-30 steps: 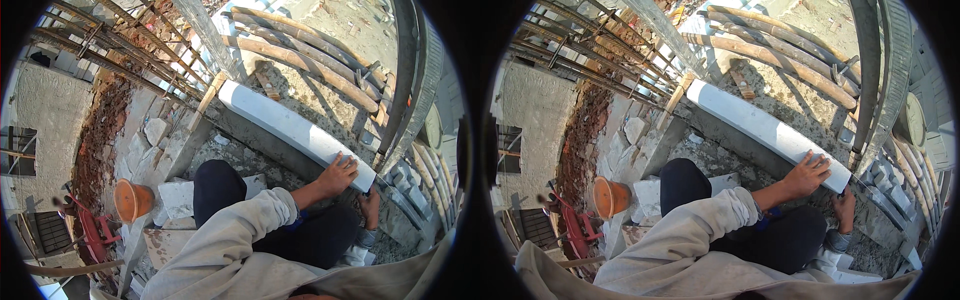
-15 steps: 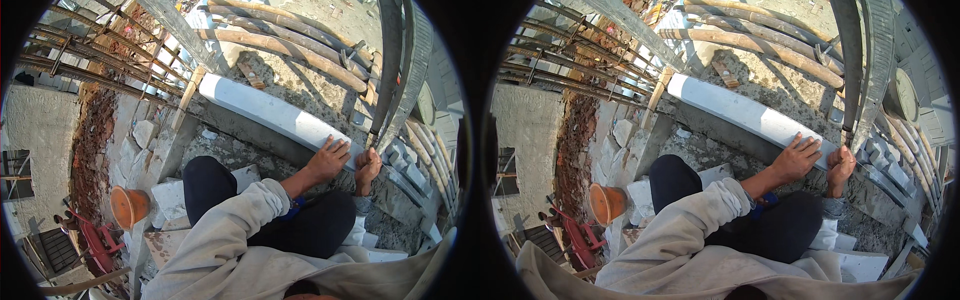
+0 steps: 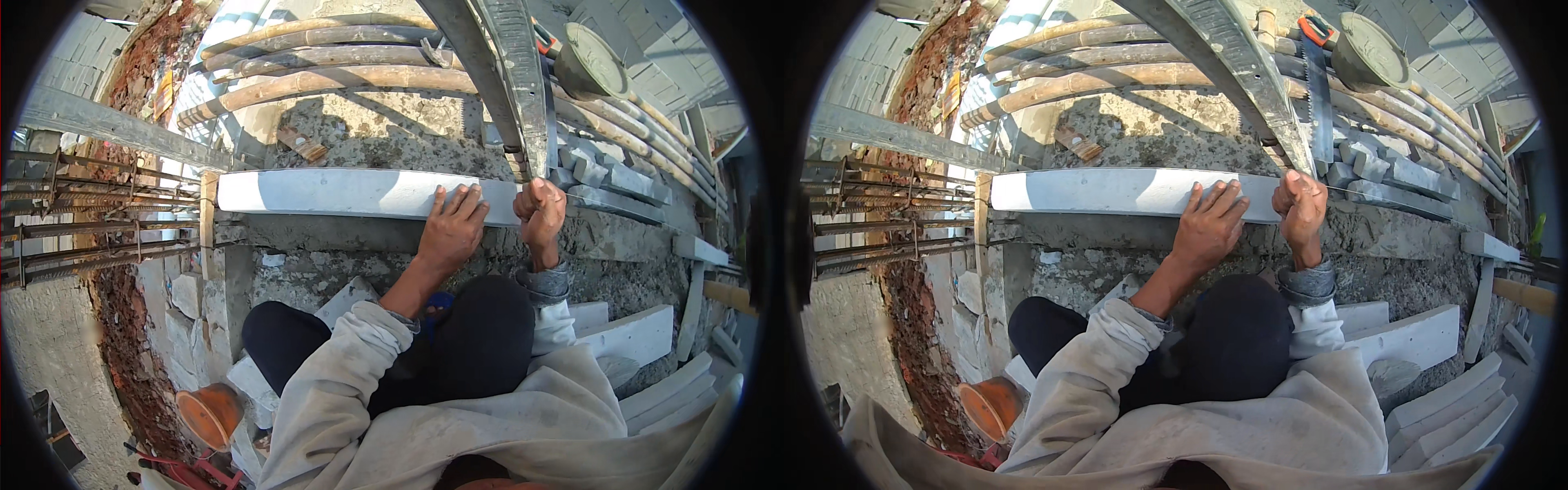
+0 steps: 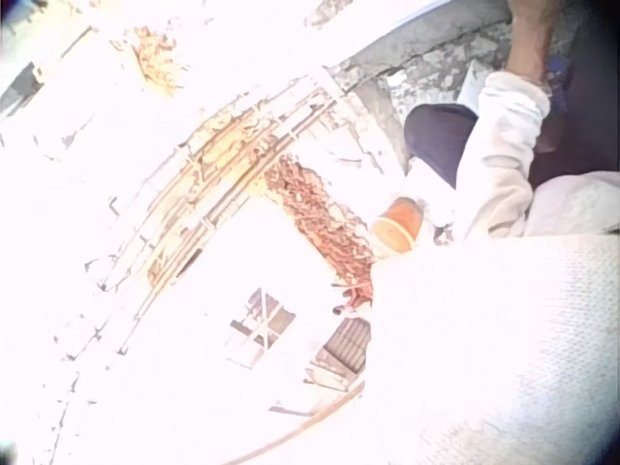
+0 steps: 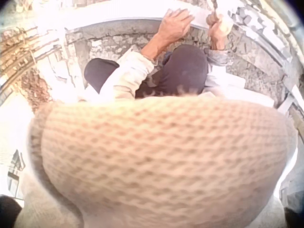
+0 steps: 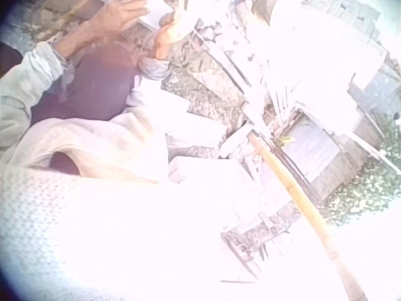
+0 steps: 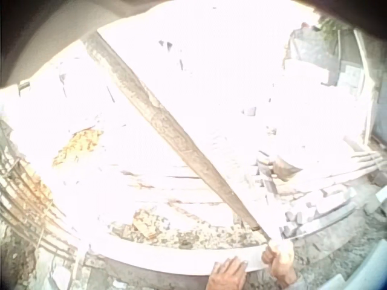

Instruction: Applying mortar with a trowel and laying white AAC blocks to construct a wall.

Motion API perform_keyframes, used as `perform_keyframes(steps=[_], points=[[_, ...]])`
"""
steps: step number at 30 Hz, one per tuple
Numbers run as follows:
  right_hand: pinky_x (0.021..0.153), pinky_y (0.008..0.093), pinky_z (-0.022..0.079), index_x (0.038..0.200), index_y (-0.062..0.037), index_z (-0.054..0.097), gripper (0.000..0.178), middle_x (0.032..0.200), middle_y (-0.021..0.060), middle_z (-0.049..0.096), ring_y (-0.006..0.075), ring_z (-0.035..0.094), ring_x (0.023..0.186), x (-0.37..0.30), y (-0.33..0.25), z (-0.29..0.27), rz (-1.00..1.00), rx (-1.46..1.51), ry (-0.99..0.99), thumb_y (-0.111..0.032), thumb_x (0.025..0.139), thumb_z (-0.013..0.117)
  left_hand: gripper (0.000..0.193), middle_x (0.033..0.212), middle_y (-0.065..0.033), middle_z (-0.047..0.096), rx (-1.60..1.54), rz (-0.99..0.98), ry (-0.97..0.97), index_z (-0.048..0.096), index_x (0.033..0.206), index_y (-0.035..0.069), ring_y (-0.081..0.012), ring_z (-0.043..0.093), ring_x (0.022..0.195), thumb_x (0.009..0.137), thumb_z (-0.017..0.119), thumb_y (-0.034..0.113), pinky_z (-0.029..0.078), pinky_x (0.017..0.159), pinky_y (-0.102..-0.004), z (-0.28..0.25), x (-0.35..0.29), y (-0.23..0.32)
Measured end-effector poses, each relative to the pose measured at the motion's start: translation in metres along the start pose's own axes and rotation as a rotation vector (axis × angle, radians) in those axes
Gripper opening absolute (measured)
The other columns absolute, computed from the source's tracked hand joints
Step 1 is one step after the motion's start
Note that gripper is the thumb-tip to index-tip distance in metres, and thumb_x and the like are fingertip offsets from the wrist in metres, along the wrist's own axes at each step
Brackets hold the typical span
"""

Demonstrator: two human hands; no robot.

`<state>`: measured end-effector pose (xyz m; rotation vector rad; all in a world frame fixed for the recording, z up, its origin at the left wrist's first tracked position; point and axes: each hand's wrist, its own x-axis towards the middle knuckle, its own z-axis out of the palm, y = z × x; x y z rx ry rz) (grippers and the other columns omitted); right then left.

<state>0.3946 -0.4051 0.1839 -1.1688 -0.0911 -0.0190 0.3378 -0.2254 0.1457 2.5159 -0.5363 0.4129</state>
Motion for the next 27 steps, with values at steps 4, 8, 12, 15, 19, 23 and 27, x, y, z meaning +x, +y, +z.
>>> perform_keyframes(steps=[4, 8, 12, 15, 19, 23, 27], points=[[0.044, 0.0282, 0.02, 0.066, -0.0113, 0.039, 0.042, 0.057, -0.0063, 0.03, 0.0061, 0.024, 0.046, 0.004, 0.016, -0.008, 0.047, -0.072, 0.028, -0.024, 0.102, 0.055, 0.04, 0.141, -0.0106, 0.059, 0.021, 0.009, 0.009, 0.069, 0.124, 0.013, -0.0304, 0.056, 0.132, 0.085, 0.074, 0.021, 0.037, 0.113, -0.0591, 0.0, 0.002, 0.001], [0.044, 0.0281, 0.022, 0.066, -0.0118, 0.04, 0.041, 0.056, -0.0058, 0.034, 0.0061, 0.027, 0.046, -0.004, -0.005, -0.014, -0.018, 0.003, -0.007, -0.025, 0.102, 0.055, 0.041, 0.142, -0.0099, 0.059, 0.013, 0.008, -0.022, 0.069, 0.124, 0.013, -0.0301, 0.055, 0.133, 0.084, 0.075, 0.02, 0.037, 0.113, -0.0591, -0.001, 0.0, 0.005], [0.044, 0.0278, 0.021, 0.066, -0.0112, 0.04, 0.041, 0.055, -0.0052, 0.034, 0.0058, 0.028, 0.046, -0.003, 0.016, -0.025, 0.025, -0.093, 0.06, -0.024, 0.103, 0.054, 0.042, 0.142, -0.0099, 0.059, 0.025, 0.031, -0.009, 0.069, 0.124, 0.013, -0.0302, 0.055, 0.133, 0.083, 0.076, 0.02, 0.037, 0.113, -0.059, 0.001, 0.008, 0.004], [0.042, 0.0277, 0.02, 0.065, -0.0125, 0.036, 0.043, 0.055, -0.0055, 0.03, 0.0065, 0.024, 0.044, -0.004, -0.004, -0.009, 0.017, -0.044, 0.02, -0.024, 0.103, 0.052, 0.042, 0.142, -0.01, 0.059, 0.021, 0.006, -0.029, 0.069, 0.124, 0.013, -0.0305, 0.055, 0.133, 0.083, 0.076, 0.02, 0.037, 0.113, -0.059, -0.002, 0.002, 0.002], [0.044, 0.0277, 0.022, 0.064, -0.0106, 0.04, 0.042, 0.055, -0.0052, 0.034, 0.0059, 0.028, 0.047, 0.005, 0.001, -0.004, 0.01, -0.025, -0.032, -0.022, 0.102, 0.055, 0.041, 0.142, -0.0109, 0.058, 0.019, 0.014, -0.026, 0.068, 0.125, 0.012, -0.031, 0.053, 0.134, 0.084, 0.074, 0.02, 0.036, 0.113, -0.0599, -0.004, 0.002, 0.001], [0.044, 0.0279, 0.025, 0.063, -0.0094, 0.043, 0.042, 0.054, -0.0039, 0.038, 0.0063, 0.032, 0.047, -0.003, 0.013, -0.011, 0.01, -0.076, -0.014, -0.021, 0.102, 0.054, 0.043, 0.142, -0.0099, 0.058, 0.014, 0.01, -0.039, 0.069, 0.124, 0.014, -0.0314, 0.055, 0.133, 0.082, 0.077, 0.02, 0.038, 0.112, -0.0594, -0.007, -0.003, 0.003], [0.046, 0.027, 0.03, 0.065, -0.0078, 0.048, 0.042, 0.056, -0.0036, 0.044, 0.007, 0.038, 0.049, -0.019, 0.002, -0.016, 0.04, -0.26, 0.091, -0.024, 0.103, 0.058, 0.041, 0.141, -0.0103, 0.059, 0.022, 0.054, -0.03, 0.07, 0.123, 0.013, -0.0319, 0.054, 0.133, 0.083, 0.076, 0.022, 0.038, 0.111, -0.0594, 0.0, 0.011, 0.005]])
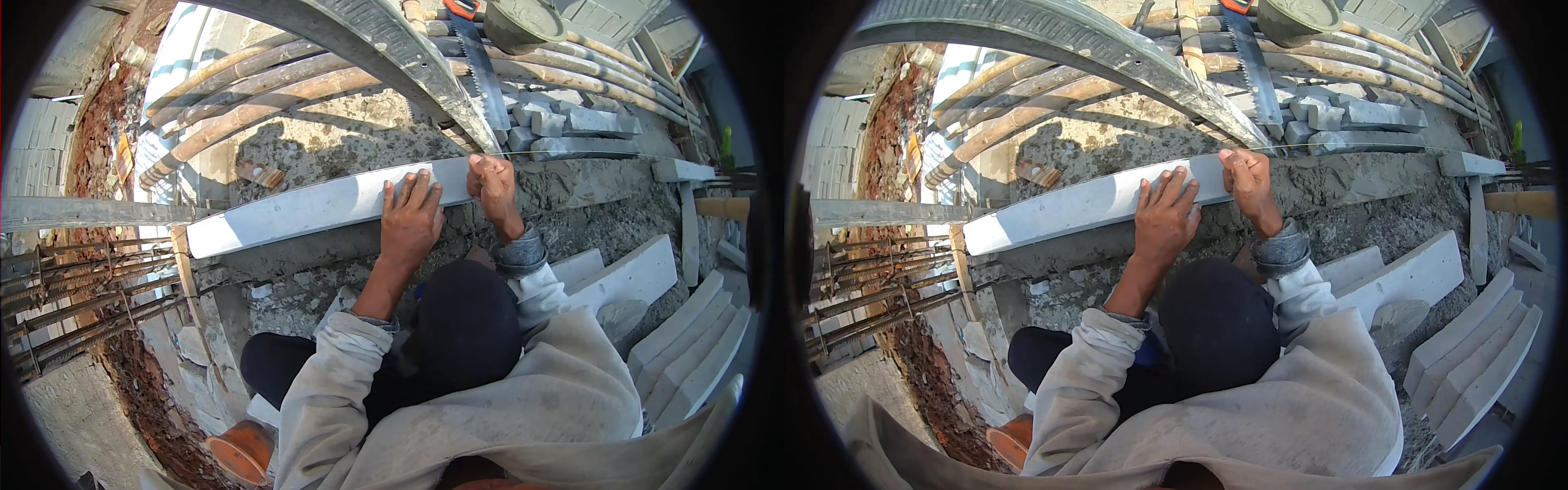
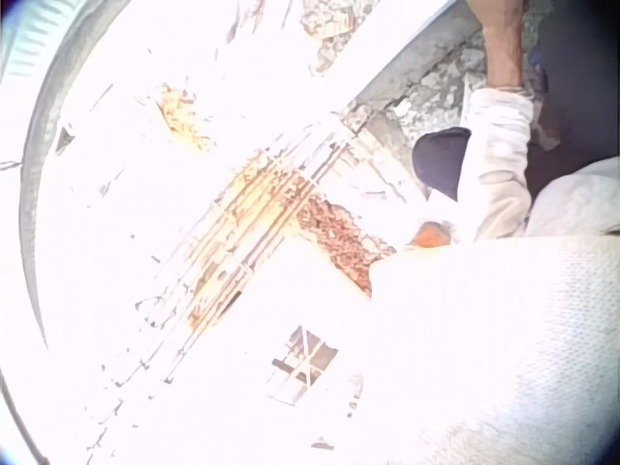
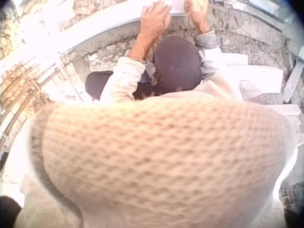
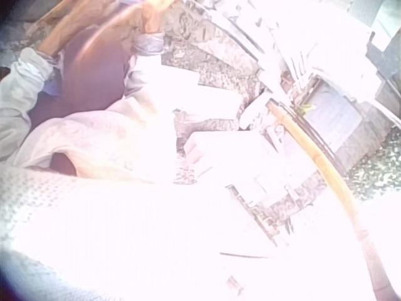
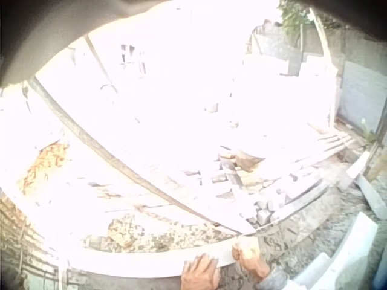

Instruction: Applying mortar with a trowel and laying white AAC blocks to construct a wall.

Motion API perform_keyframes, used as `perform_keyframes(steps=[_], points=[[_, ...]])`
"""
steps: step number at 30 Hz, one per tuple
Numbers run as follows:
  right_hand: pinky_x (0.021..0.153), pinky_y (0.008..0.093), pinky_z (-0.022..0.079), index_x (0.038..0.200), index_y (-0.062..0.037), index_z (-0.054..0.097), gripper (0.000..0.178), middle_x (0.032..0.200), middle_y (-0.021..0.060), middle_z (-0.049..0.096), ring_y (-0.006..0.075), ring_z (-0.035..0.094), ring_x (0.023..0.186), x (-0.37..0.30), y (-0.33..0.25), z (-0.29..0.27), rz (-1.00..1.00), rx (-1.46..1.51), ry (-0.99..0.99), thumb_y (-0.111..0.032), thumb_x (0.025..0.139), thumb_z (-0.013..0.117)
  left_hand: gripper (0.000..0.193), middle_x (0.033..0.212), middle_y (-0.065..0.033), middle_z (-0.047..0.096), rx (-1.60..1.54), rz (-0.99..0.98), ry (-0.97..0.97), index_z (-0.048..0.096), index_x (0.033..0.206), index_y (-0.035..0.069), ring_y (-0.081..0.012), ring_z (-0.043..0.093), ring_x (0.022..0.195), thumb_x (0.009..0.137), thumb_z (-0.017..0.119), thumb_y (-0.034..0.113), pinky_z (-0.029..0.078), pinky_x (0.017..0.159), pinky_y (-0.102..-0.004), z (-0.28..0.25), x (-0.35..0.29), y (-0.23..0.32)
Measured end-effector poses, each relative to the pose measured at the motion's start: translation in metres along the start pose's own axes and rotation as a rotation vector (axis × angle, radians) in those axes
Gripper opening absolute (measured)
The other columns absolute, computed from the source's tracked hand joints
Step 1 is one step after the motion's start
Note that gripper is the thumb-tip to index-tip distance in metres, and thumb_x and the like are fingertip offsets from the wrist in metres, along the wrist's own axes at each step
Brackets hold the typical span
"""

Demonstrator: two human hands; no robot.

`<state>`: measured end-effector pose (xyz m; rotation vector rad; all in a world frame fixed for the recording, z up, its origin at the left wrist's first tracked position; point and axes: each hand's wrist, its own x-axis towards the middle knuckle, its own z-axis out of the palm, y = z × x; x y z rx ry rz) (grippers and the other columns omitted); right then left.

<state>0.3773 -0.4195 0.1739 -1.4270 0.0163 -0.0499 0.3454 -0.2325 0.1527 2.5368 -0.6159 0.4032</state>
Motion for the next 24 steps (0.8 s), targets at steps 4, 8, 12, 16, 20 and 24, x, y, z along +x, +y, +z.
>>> perform_keyframes(steps=[4, 8, 12, 16, 20, 24], points=[[0.049, 0.0296, 0.035, 0.069, -0.0044, 0.052, 0.039, 0.059, 0.0003, 0.05, 0.0094, 0.043, 0.052, -0.092, -0.068, -0.017, 0.024, -0.314, 0.089, -0.025, 0.101, 0.063, 0.038, 0.136, -0.0117, 0.061, 0.019, 0.027, -0.026, 0.072, 0.119, 0.011, -0.0347, 0.058, 0.127, 0.083, 0.073, 0.023, 0.041, 0.109, -0.0569, -0.003, 0.005, 0.01], [0.054, 0.0359, 0.044, 0.077, -0.0017, 0.059, 0.035, 0.062, 0.0095, 0.056, 0.0213, 0.053, 0.054, -0.202, -0.122, -0.058, 0.116, -0.824, 0.269, -0.028, 0.097, 0.069, 0.036, 0.13, -0.0111, 0.064, 0.069, 0.058, -0.246, 0.074, 0.12, 0.01, -0.0318, 0.062, 0.117, 0.086, 0.068, 0.02, 0.051, 0.098, -0.0434, -0.037, 0.02, -0.007], [0.062, 0.0442, 0.05, 0.088, -0.0002, 0.063, 0.035, 0.073, 0.0151, 0.064, 0.0332, 0.063, 0.064, -0.297, -0.127, -0.124, 0.262, -1.371, 0.867, -0.033, 0.093, 0.072, 0.037, 0.133, -0.0111, 0.062, 0.089, 0.184, -0.44, 0.071, 0.121, 0.008, -0.0325, 0.062, 0.115, 0.087, 0.062, 0.018, 0.055, 0.093, -0.0445, -0.05, 0.038, -0.017], [0.072, 0.0489, 0.052, 0.094, 0.0025, 0.063, 0.041, 0.085, 0.0225, 0.069, 0.043, 0.068, 0.079, -0.343, -0.102, -0.169, 0.823, -1.482, 0.775, -0.038, 0.092, 0.068, 0.037, 0.142, -0.0105, 0.058, 0.03, 0.268, -0.456, 0.068, 0.124, 0.008, -0.0317, 0.061, 0.121, 0.088, 0.06, 0.015, 0.054, 0.096, -0.0451, -0.05, 0.038, -0.024], [0.077, 0.0481, 0.053, 0.097, 0.0035, 0.062, 0.04, 0.09, 0.027, 0.069, 0.0458, 0.068, 0.086, -0.346, -0.053, -0.181, 0.815, -1.389, 0.714, -0.036, 0.093, 0.064, 0.035, 0.138, -0.0111, 0.06, -0.11, 0.251, -0.468, 0.068, 0.122, 0.007, -0.0339, 0.062, 0.119, 0.089, 0.056, 0.01, 0.052, 0.099, -0.0437, -0.055, 0.028, -0.044], [0.076, 0.0493, 0.051, 0.099, 0.0019, 0.059, 0.032, 0.084, 0.0258, 0.066, 0.0457, 0.066, 0.084, -0.289, -0.116, -0.095, 0.546, -1.228, 0.451, -0.029, 0.093, 0.061, 0.035, 0.134, -0.0168, 0.062, -0.301, 0.27, -0.468, 0.066, 0.121, 0.002, -0.0378, 0.062, 0.117, 0.091, 0.048, 0.005, 0.049, 0.102, -0.0421, -0.07, 0.03, -0.073]])
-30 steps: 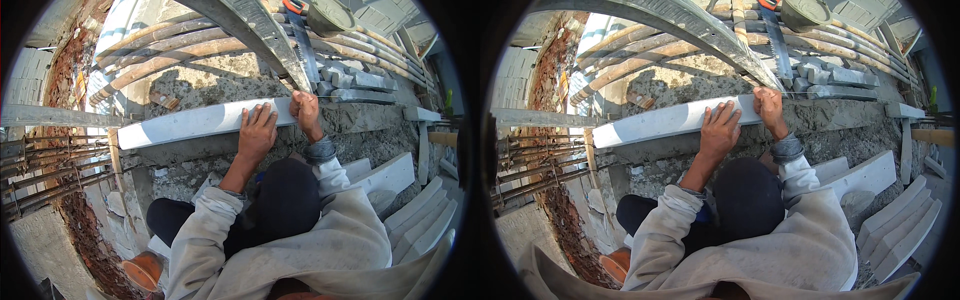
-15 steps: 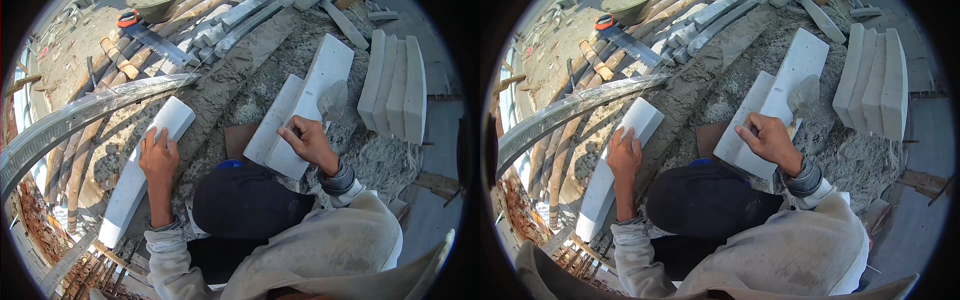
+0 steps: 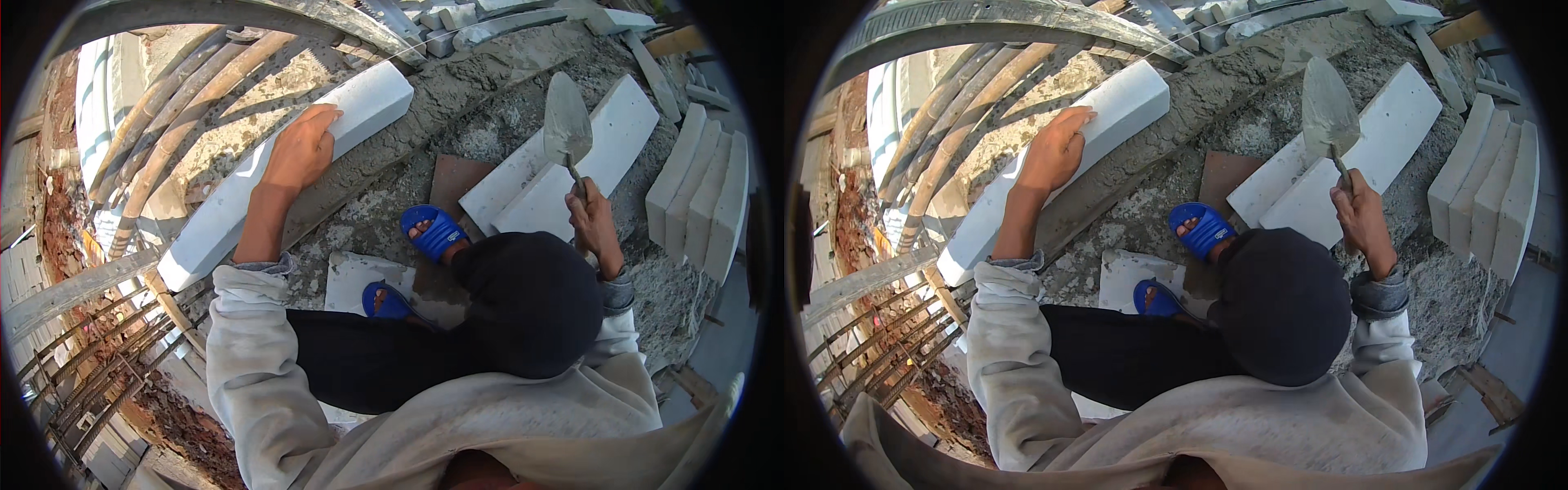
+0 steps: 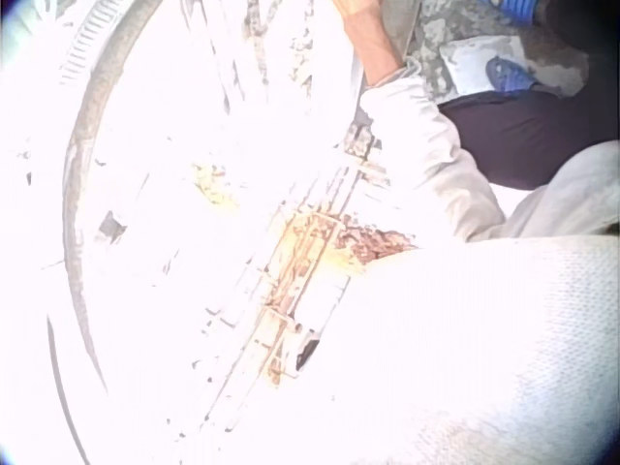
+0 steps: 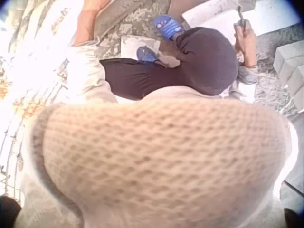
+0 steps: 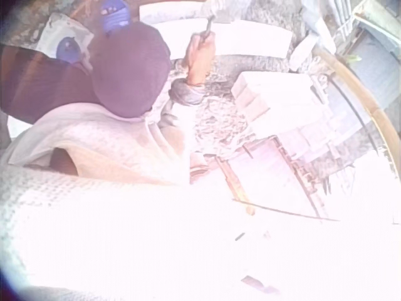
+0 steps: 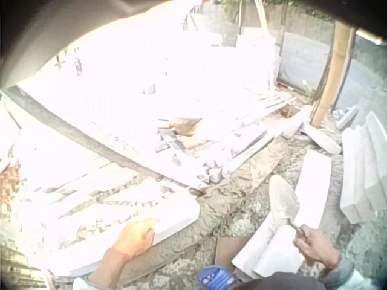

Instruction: Applying mortar with a trowel and laying white AAC blocks to construct a wall.

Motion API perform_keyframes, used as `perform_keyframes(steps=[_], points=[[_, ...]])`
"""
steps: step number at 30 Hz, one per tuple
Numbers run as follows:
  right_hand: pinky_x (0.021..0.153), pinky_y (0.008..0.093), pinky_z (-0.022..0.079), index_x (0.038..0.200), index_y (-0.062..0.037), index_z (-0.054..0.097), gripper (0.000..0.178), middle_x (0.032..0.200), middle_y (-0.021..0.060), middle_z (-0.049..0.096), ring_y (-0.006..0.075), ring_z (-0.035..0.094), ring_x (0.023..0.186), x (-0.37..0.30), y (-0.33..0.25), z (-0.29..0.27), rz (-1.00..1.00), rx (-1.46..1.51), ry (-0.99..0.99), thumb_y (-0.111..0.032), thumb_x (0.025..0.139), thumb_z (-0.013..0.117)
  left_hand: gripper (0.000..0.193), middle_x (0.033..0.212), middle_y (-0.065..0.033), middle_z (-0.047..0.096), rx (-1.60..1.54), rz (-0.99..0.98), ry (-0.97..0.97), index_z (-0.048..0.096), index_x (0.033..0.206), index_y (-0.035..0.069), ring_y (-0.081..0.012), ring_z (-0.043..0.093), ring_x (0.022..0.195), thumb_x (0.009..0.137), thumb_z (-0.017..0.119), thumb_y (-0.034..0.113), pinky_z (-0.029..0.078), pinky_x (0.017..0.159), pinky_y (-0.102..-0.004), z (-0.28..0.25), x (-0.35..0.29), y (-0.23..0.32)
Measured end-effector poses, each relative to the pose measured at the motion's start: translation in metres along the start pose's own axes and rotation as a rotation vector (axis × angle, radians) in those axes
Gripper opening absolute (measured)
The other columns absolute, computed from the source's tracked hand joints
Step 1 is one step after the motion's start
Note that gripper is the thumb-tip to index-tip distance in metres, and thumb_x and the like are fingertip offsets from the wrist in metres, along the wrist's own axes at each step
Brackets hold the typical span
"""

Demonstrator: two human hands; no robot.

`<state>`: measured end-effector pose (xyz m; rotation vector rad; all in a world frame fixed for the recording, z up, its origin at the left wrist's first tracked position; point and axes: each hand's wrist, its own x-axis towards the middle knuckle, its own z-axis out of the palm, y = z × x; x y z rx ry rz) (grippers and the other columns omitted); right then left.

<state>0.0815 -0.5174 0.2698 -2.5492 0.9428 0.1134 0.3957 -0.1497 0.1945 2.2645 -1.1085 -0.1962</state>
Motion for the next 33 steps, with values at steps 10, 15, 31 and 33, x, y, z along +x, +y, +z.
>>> perform_keyframes(steps=[10, 15, 31, 33], points=[[0.065, 0.05, 0.056, 0.107, 0.0002, 0.057, 0.029, 0.088, 0.0224, 0.069, 0.0406, 0.07, 0.074, 0.057, -0.133, 0.113, -0.889, -0.413, -0.339, -0.026, 0.096, 0.06, 0.034, 0.119, -0.0216, 0.068, 0.014, -0.018, 0.073, 0.07, 0.111, -0.002, -0.0421, 0.065, 0.106, 0.087, 0.051, 0.012, 0.049, 0.098, -0.0479, 0.008, 0.005, 0.008], [0.066, 0.0501, 0.057, 0.1, 0.0025, 0.058, 0.028, 0.078, 0.0216, 0.07, 0.041, 0.071, 0.073, 0.066, -0.151, 0.127, -0.92, -0.41, -0.329, -0.025, 0.095, 0.059, 0.036, 0.126, -0.0198, 0.066, 0.04, -0.089, -0.004, 0.067, 0.118, 0.0, -0.0406, 0.063, 0.112, 0.09, 0.051, 0.013, 0.049, 0.1, -0.0452, 0.007, 0.007, 0.02], [0.074, 0.0532, 0.054, 0.095, 0.0051, 0.062, 0.031, 0.077, 0.0283, 0.067, 0.0467, 0.068, 0.079, 0.1, -0.089, 0.09, -0.635, -0.376, -0.414, -0.025, 0.093, 0.055, 0.037, 0.127, -0.0163, 0.067, 0.057, -0.135, -0.004, 0.068, 0.119, 0.002, -0.0387, 0.065, 0.11, 0.088, 0.054, 0.017, 0.05, 0.099, -0.0443, 0.007, 0.006, 0.02], [0.068, 0.0505, 0.053, 0.094, 0.0051, 0.06, 0.032, 0.074, 0.0262, 0.064, 0.0421, 0.067, 0.071, 0.086, -0.088, 0.082, -0.59, -0.221, -0.498, -0.027, 0.096, 0.054, 0.037, 0.127, -0.0163, 0.067, 0.057, -0.118, 0.002, 0.068, 0.119, 0.002, -0.0386, 0.065, 0.11, 0.088, 0.054, 0.017, 0.051, 0.099, -0.0444, 0.008, 0.007, 0.019]])
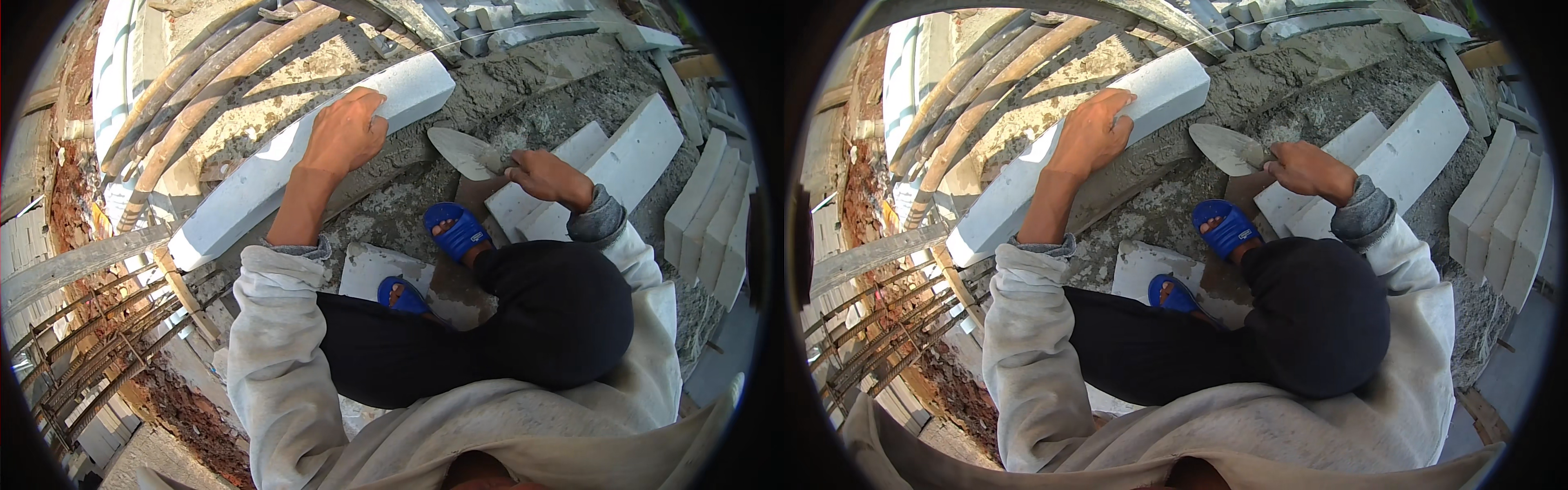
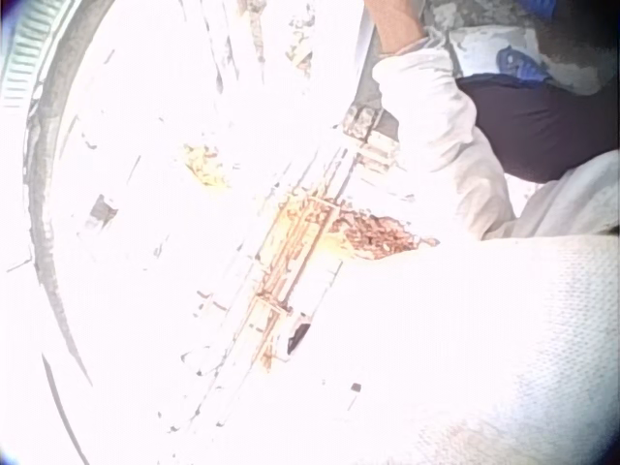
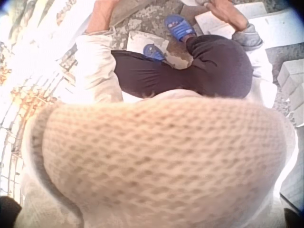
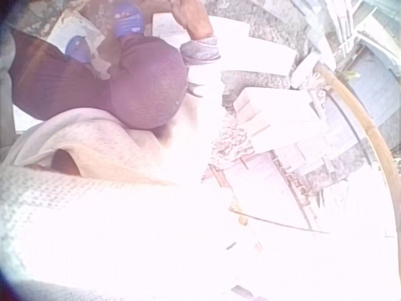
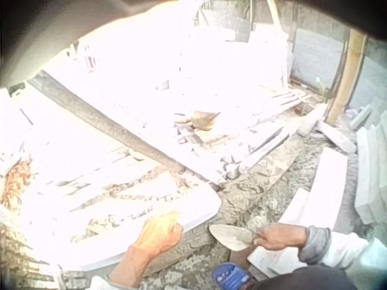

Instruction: Applying mortar with a trowel and laying white AAC blocks to construct a wall.

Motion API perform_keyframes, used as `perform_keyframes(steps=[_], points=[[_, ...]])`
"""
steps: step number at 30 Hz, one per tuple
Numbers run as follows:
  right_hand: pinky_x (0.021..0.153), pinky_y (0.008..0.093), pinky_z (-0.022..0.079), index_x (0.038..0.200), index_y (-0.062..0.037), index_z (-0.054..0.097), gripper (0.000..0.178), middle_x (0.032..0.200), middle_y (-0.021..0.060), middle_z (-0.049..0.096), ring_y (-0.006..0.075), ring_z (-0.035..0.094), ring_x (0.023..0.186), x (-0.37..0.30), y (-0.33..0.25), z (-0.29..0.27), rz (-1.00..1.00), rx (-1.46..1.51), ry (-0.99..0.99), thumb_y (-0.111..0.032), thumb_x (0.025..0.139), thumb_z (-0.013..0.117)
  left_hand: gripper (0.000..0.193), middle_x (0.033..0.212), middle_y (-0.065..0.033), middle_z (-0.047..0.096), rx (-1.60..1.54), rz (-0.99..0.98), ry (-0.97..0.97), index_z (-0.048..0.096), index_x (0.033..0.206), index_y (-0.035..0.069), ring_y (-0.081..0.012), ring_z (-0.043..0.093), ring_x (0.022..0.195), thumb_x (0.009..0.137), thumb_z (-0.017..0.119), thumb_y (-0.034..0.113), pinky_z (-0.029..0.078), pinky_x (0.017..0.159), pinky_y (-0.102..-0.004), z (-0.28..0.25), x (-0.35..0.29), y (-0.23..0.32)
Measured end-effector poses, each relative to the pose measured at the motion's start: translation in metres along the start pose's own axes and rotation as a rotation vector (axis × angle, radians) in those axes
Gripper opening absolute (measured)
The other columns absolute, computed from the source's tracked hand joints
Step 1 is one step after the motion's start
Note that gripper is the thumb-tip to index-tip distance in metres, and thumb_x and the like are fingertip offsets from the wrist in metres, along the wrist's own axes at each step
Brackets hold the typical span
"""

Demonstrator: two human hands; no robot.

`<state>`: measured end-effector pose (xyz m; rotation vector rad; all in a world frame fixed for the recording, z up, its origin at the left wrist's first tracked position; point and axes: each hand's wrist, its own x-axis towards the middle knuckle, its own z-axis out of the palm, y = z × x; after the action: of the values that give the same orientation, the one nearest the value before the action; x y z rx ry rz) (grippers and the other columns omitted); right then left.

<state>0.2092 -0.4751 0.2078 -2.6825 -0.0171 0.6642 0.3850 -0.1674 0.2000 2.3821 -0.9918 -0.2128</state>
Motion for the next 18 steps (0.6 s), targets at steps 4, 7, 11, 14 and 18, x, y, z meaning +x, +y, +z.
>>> perform_keyframes(steps=[4, 7, 11, 14, 18], points=[[0.074, 0.0546, 0.049, 0.096, 0.0071, 0.062, 0.037, 0.08, 0.0298, 0.066, 0.0495, 0.065, 0.077, 0.001, -0.019, 0.008, 0.224, 0.293, -0.046, -0.029, 0.096, 0.054, 0.037, 0.128, -0.016, 0.066, 0.007, 0.006, -0.002, 0.068, 0.119, 0.002, -0.0383, 0.065, 0.11, 0.088, 0.054, 0.017, 0.051, 0.098, -0.0443, -0.001, -0.002, 0.0], [0.071, 0.0519, 0.05, 0.098, 0.0075, 0.062, 0.037, 0.079, 0.0288, 0.065, 0.0453, 0.066, 0.076, 0.002, -0.04, 0.013, 0.156, 0.293, -0.055, -0.028, 0.097, 0.054, 0.037, 0.128, -0.016, 0.066, 0.007, -0.004, -0.004, 0.068, 0.12, 0.002, -0.0384, 0.064, 0.111, 0.088, 0.055, 0.016, 0.05, 0.1, -0.0438, 0.003, -0.005, -0.001], [0.059, 0.0418, 0.048, 0.102, 0.0045, 0.059, 0.035, 0.072, 0.0174, 0.06, 0.0295, 0.061, 0.064, -0.013, -0.037, 0.021, 0.159, 0.411, -0.083, -0.03, 0.098, 0.054, 0.037, 0.13, -0.0162, 0.065, -0.022, 0.033, 0.034, 0.067, 0.121, 0.002, -0.0383, 0.064, 0.112, 0.088, 0.054, 0.014, 0.05, 0.101, -0.0439, 0.003, -0.01, -0.007], [0.053, 0.0337, 0.047, 0.101, -0.0005, 0.058, 0.027, 0.071, 0.0069, 0.057, 0.0177, 0.057, 0.057, -0.038, -0.024, 0.03, 0.364, 0.656, 0.029, -0.027, 0.097, 0.055, 0.037, 0.131, -0.0164, 0.064, -0.017, 0.088, 0.041, 0.067, 0.121, 0.002, -0.0382, 0.064, 0.113, 0.088, 0.054, 0.014, 0.05, 0.101, -0.0439, 0.004, -0.012, -0.008], [0.055, 0.0304, 0.049, 0.095, -0.0037, 0.059, 0.009, 0.076, 0.0057, 0.06, 0.0173, 0.061, 0.062, -0.05, -0.005, 0.085, 0.514, 1.458, 0.327, -0.012, 0.091, 0.059, 0.036, 0.131, -0.0163, 0.064, -0.078, 0.126, 0.1, 0.067, 0.121, 0.001, -0.0381, 0.064, 0.113, 0.089, 0.053, 0.01, 0.05, 0.1, -0.043, 0.011, -0.011, -0.01]])
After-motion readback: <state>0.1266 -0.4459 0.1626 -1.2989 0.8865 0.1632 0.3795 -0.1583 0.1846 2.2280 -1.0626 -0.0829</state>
